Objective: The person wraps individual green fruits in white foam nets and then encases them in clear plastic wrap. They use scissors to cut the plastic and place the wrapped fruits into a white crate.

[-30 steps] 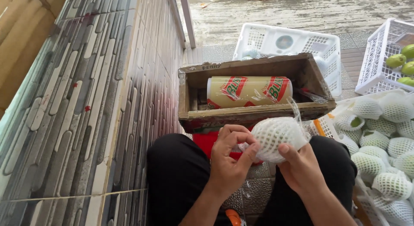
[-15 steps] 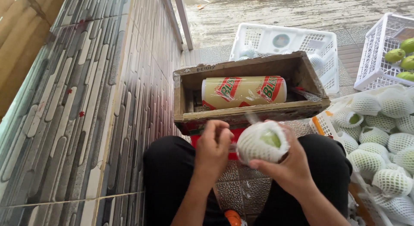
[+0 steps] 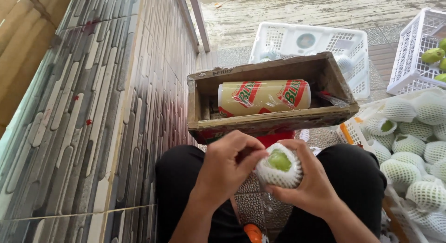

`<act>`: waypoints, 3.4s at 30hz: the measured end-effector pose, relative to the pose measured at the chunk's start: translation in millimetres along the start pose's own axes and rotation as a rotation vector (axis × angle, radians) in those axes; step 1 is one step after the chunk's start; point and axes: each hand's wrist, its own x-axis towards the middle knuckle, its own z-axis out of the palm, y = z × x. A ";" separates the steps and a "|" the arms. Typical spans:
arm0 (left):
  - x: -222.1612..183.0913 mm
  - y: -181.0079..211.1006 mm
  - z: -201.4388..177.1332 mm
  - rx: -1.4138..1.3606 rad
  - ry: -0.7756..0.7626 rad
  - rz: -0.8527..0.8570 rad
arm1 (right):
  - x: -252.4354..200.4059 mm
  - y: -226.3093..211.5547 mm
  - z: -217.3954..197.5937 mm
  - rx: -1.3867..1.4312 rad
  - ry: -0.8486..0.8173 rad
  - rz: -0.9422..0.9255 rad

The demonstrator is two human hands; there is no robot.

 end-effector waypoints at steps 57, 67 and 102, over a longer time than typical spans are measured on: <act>-29.5 -26.9 36.6 -0.047 0.084 0.089 | -5.7 12.6 -20.5 0.333 -0.380 0.414; -23.5 -32.9 8.9 -0.371 -0.589 -0.303 | -6.3 4.6 -25.9 0.190 -0.571 0.238; -20.2 -0.5 20.9 -0.038 0.121 0.337 | -10.0 20.4 -6.8 0.861 -0.307 0.124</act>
